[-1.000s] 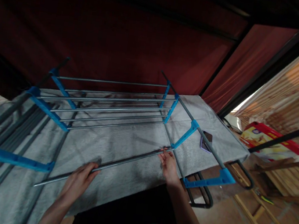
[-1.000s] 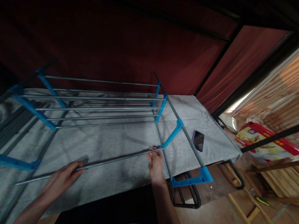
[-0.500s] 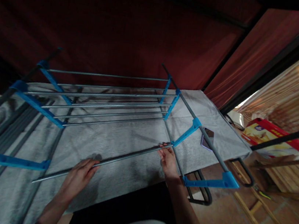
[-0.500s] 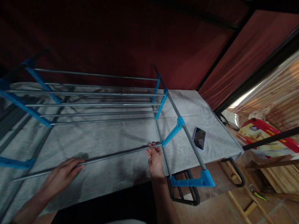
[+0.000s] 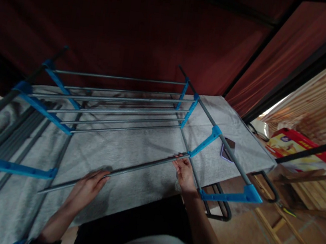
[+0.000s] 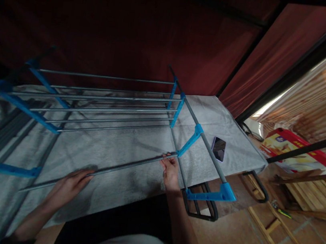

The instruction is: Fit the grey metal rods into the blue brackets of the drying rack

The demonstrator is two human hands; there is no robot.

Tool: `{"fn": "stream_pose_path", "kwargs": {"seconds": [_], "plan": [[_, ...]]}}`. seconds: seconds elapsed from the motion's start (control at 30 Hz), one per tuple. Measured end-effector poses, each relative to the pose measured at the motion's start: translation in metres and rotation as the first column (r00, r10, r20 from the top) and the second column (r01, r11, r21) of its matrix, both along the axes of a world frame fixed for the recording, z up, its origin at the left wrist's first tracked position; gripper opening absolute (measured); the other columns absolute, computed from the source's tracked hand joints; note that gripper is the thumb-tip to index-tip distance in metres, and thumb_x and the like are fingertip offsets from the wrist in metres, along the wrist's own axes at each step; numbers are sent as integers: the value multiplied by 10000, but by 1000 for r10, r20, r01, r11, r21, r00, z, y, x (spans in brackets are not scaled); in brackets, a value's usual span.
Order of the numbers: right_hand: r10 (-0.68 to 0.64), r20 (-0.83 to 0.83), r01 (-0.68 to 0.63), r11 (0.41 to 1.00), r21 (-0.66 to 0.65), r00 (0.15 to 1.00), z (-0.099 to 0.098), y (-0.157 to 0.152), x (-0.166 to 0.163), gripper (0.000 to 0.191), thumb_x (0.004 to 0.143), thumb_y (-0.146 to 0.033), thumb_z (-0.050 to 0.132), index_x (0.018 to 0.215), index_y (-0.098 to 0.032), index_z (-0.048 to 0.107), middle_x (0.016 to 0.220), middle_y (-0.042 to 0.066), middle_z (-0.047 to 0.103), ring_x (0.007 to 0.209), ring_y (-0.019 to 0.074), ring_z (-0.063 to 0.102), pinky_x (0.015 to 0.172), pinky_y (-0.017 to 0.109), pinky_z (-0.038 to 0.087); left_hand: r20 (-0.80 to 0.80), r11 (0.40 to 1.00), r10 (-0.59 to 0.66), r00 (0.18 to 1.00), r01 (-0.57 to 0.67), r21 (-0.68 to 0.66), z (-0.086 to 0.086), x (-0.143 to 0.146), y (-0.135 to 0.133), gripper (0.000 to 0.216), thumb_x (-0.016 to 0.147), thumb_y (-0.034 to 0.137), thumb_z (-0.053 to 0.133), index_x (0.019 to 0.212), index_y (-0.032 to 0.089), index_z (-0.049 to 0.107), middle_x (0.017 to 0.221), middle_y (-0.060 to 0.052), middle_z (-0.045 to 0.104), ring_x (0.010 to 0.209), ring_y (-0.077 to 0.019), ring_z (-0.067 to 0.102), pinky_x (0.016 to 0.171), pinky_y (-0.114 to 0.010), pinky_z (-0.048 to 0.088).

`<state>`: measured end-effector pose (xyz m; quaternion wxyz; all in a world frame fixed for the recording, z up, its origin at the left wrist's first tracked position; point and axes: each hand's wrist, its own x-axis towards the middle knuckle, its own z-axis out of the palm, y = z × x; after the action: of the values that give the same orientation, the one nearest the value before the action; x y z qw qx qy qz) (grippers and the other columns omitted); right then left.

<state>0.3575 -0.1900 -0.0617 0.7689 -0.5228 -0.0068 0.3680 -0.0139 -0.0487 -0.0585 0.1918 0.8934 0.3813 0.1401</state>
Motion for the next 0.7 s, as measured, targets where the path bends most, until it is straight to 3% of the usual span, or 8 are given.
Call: {"fn": "stream_pose_path", "kwargs": {"seconds": [0.3,0.53,0.7], "plan": [[16,-5,-16,1000,23,1000,5,-7,-1,261,663,-147,800,839,-254,639,834,-27,717,885,204,679,874,356,578,-6,1000,26,1000,-26,11,-5,-4,-4,553,988,624,396,1105,233,770,1134,-95,811,1080,-291,767,972,-423,613],[1,-6,-1,1000,12,1000,0,-11,-3,255,686,-193,798,886,-250,650,850,-25,734,885,196,687,886,347,585,15,1000,13,1000,-13,8,8,-1,-4,498,965,627,449,1058,249,759,1093,-83,815,1025,-281,774,925,-394,622],[-18,-5,18,1000,2,1000,0,-8,-2,241,654,-237,831,788,-279,636,822,-5,743,836,224,723,841,390,625,40,1000,7,999,-7,-18,8,2,-5,383,970,539,480,1047,254,724,1050,-68,810,980,-269,773,879,-375,621]]}}
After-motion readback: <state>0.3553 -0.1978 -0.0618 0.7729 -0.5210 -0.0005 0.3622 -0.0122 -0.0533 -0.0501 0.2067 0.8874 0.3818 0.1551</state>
